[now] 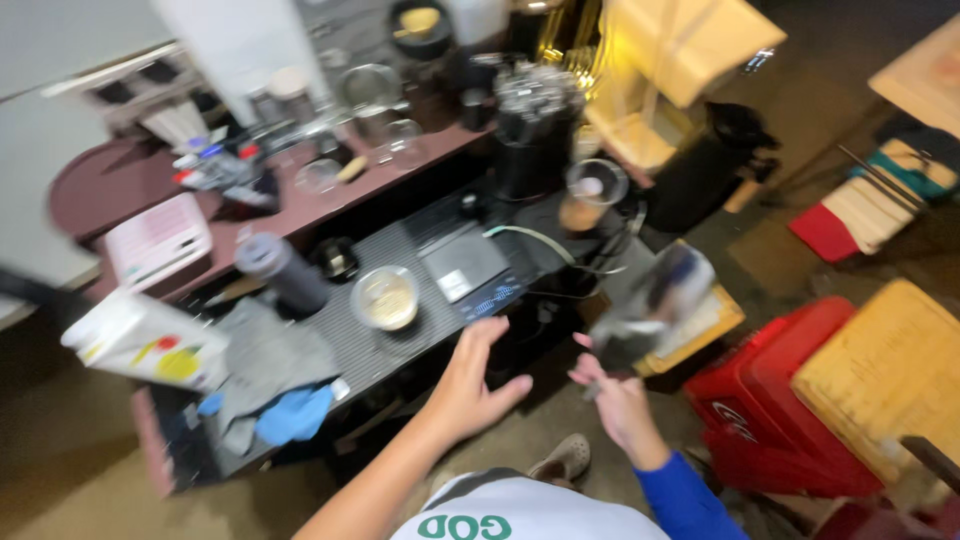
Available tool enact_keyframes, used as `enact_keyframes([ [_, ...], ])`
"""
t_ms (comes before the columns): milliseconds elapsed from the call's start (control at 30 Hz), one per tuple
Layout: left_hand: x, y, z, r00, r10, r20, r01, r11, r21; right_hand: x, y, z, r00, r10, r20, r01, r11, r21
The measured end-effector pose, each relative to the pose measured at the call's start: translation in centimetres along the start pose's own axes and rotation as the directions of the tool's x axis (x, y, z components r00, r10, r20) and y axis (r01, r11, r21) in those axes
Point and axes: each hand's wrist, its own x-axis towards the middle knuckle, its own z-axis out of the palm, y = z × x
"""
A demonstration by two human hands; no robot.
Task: The person scoops ice from a yellow cooler into a plastic cup using a metal scoop. They then add a dark liquid from a container and pour a white liquid from a carton into the cup. Finally, they stir the mixture with a spoon.
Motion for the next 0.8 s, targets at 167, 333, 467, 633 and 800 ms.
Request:
enact_keyframes([
  [167,12.9,-8.6,10.0,0.978,-0.135,-0.156,0.123,0.989,-0.085,-1.2,0.8,-13.7,0.959,-0.080,-0.271,0.111,0.989,0.101],
  [333,23.4,-15.5,16.5,0.935,-0.107,-0.337,0.115,0.993,0.002,-1.7,1.0,-23.0,0.896,-0.043,-0.441,-0.014,0.992,-0.124],
  [467,25.9,-16.1,18.2,0.916,-0.122,-0.383,0.087,0.990,-0.106,-1.5,0.8,-29.1,0.856,-0.303,-0.418,-0.009,0.801,-0.599],
  [633,24.3,-12.6,18.0,0.914,-0.036,-0.404,0.041,0.999,0.003,-3.0,2.8,-35.3,0.811,-0.050,-0.583,-0.465,0.549,-0.694],
  [800,21.1,-6.7,18.5,0.975,-0.032,-0.219,0.040,0.999,0.033,-4.2,7.0,-38.0,0.679,0.203,-0.706,-0.698,0.475,-0.535],
])
